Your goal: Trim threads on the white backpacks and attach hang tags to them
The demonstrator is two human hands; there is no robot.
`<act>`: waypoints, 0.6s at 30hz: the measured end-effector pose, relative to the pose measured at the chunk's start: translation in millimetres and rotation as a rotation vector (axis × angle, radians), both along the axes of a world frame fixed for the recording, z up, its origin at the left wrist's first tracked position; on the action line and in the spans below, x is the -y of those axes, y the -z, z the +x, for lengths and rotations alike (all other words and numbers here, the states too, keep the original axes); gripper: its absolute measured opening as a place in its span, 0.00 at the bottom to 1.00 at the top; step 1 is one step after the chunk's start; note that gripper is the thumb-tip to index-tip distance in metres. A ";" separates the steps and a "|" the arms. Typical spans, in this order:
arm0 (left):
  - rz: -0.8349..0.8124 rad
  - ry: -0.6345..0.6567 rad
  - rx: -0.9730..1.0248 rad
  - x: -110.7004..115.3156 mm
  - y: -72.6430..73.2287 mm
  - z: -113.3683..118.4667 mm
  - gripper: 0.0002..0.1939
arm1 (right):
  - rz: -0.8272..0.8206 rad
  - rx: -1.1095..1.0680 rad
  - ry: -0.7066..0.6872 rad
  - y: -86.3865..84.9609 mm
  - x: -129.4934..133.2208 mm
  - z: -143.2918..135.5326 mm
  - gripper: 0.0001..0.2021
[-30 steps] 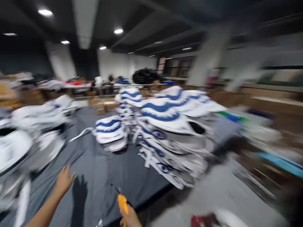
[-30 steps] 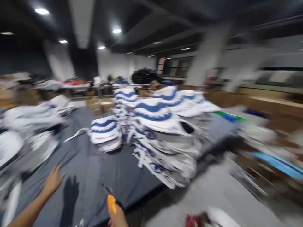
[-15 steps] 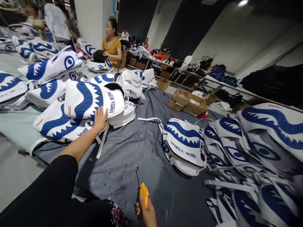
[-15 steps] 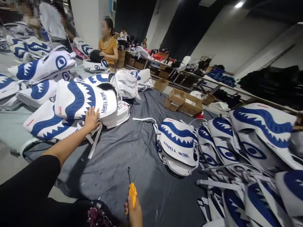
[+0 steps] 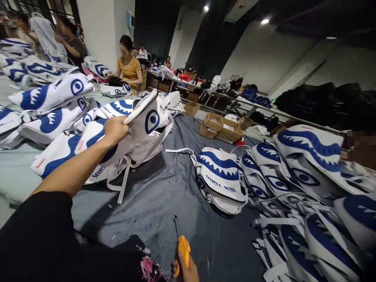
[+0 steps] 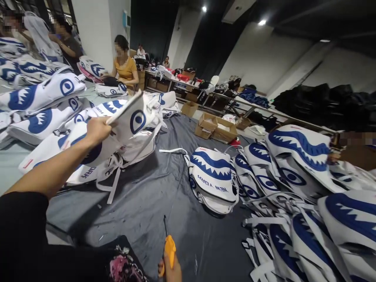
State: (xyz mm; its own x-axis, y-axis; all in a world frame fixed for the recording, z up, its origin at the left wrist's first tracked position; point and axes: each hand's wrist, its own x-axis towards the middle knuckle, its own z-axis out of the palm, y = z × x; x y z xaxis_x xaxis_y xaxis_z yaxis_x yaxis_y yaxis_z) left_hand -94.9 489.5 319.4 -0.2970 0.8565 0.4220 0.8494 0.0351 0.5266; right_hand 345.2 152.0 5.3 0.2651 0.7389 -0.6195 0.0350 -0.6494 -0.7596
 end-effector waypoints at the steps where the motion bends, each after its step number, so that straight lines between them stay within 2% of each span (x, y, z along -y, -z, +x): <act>1: 0.094 -0.010 0.129 10.3 -9.2 0.5 0.18 | 0.037 0.000 -0.006 -7.7 -15.4 -1.8 0.37; 2: 0.187 -0.024 0.259 20.7 -12.9 2.7 0.19 | 0.072 0.009 -0.017 -17.1 -30.8 -3.3 0.37; 3: 0.277 -0.045 0.394 31.1 -10.7 7.6 0.20 | 0.108 0.016 -0.032 -27.8 -45.2 -3.8 0.37; 5: 0.412 -0.121 0.656 52.7 10.7 28.4 0.23 | 0.180 0.046 -0.055 -50.6 -66.8 -0.1 0.37; 7: 0.384 -0.213 0.851 79.3 50.4 66.3 0.26 | 0.225 0.084 -0.048 -71.7 -74.4 10.9 0.36; 8: 0.278 -0.262 0.900 96.5 74.4 91.0 0.26 | 0.230 0.105 -0.025 -80.6 -72.6 18.8 0.36; 10: -0.012 -0.237 0.893 142.9 123.6 146.3 0.28 | 0.219 0.137 0.047 -94.4 -59.8 37.0 0.37; 12: -0.231 -0.118 0.897 204.7 164.9 199.4 0.27 | 0.184 0.157 0.120 -103.3 -40.5 54.9 0.37; 14: -0.466 0.125 0.896 270.3 189.5 238.2 0.23 | 0.146 0.160 0.174 -109.1 -22.0 70.2 0.35; 16: -0.652 0.412 0.869 319.1 195.4 256.7 0.16 | 0.122 0.167 0.203 -113.4 -8.7 83.7 0.30; 17: -0.704 0.537 0.839 331.1 193.2 258.2 0.13 | 0.117 0.174 0.211 -115.3 -3.8 90.8 0.27; 18: -0.723 0.624 0.803 333.2 189.4 254.9 0.11 | 0.110 0.186 0.218 -117.2 0.6 98.6 0.24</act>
